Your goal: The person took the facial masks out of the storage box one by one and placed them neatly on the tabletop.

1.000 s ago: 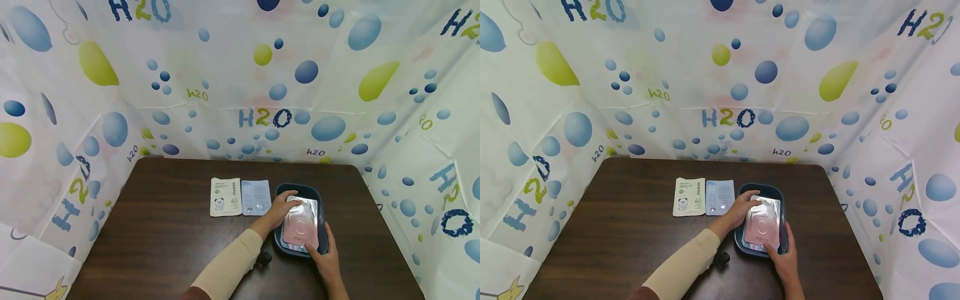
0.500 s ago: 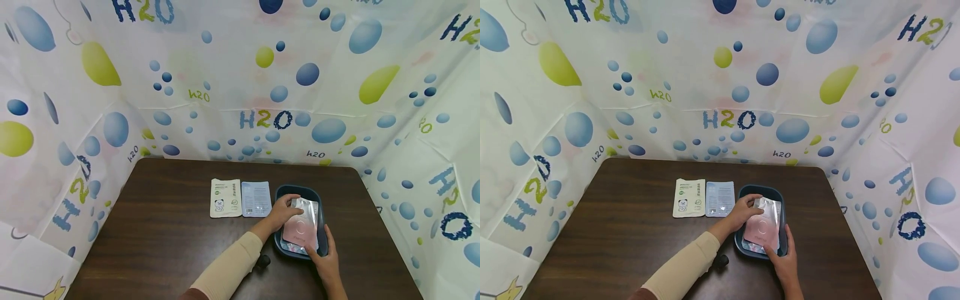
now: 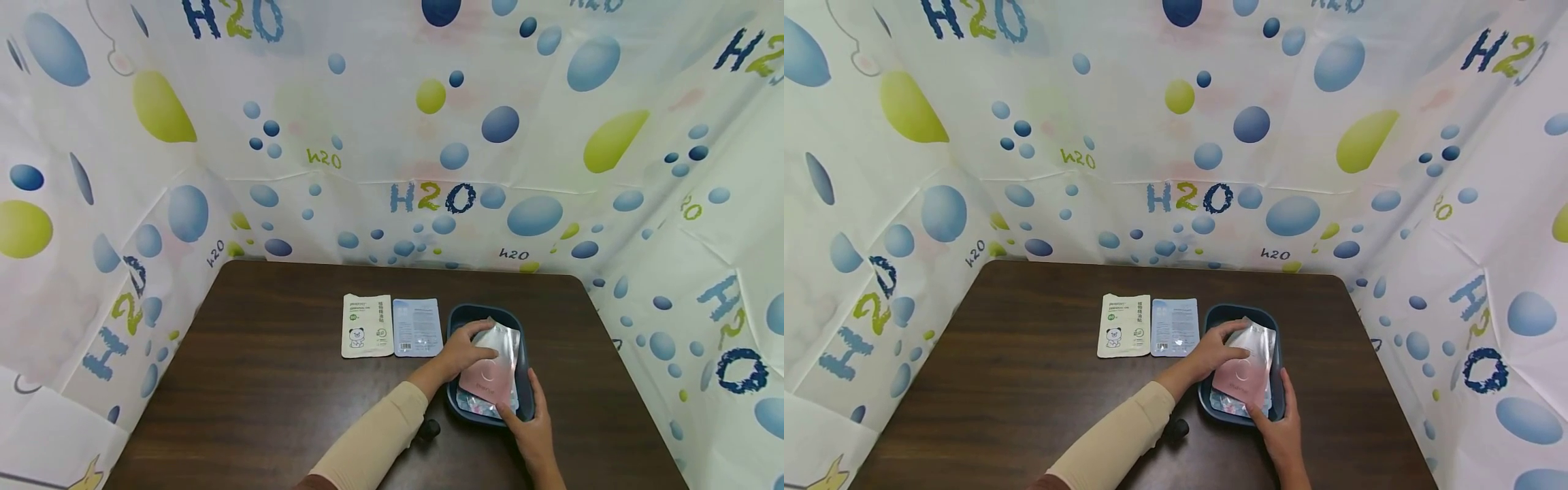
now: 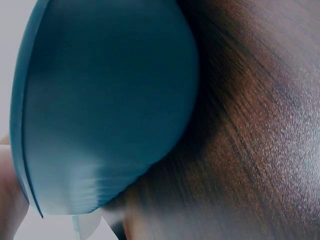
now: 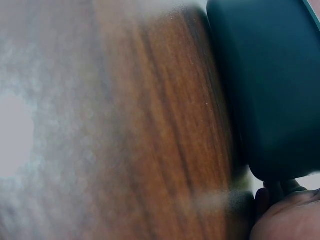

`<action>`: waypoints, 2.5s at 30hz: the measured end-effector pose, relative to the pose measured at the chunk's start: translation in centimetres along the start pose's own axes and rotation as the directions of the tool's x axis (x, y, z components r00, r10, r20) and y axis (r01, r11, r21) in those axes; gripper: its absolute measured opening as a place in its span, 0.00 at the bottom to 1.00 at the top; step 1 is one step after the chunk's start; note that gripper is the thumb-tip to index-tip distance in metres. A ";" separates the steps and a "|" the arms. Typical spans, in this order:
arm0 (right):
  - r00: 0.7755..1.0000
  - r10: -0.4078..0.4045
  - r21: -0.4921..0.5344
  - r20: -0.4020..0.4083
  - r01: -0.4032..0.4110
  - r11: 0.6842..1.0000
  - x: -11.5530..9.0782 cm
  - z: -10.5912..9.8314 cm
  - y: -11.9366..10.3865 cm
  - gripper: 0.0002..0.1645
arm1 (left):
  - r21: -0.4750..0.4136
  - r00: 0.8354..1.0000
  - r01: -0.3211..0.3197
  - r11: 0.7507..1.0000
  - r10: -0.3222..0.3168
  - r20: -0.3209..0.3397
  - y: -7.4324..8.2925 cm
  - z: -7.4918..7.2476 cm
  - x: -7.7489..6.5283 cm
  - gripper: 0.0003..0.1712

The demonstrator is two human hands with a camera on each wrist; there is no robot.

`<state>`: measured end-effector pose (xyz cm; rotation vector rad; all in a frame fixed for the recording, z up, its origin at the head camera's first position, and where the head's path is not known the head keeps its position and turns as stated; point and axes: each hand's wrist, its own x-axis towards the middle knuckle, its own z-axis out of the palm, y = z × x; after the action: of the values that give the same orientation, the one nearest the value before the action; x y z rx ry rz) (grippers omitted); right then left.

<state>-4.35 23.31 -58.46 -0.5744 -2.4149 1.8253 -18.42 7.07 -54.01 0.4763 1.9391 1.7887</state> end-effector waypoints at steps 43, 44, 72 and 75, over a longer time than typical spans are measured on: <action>1.000 0.016 0.038 0.012 -0.016 0.999 0.0 0.1 0.0 0.60 | -0.336 0.997 -0.061 0.940 0.074 0.027 -0.2 -0.7 -0.3 0.44; 1.000 0.023 0.030 0.014 -0.023 0.999 0.0 0.1 0.0 0.60 | -0.346 0.998 -0.058 0.937 0.066 0.012 -0.2 -0.7 -0.3 0.44; 0.999 0.048 0.022 -0.015 -0.048 0.999 -0.1 0.0 0.2 0.64 | -0.387 0.982 -0.174 0.906 0.130 -0.137 4.4 -5.3 0.2 0.41; 0.999 0.045 0.032 -0.010 -0.045 0.998 -0.1 0.0 0.2 0.64 | -0.384 0.983 -0.169 0.908 0.128 -0.130 4.8 -6.2 0.2 0.40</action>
<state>-4.21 23.34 -58.60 -0.6392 -2.3809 1.8695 -22.20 2.46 -48.89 0.4076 1.5746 2.2735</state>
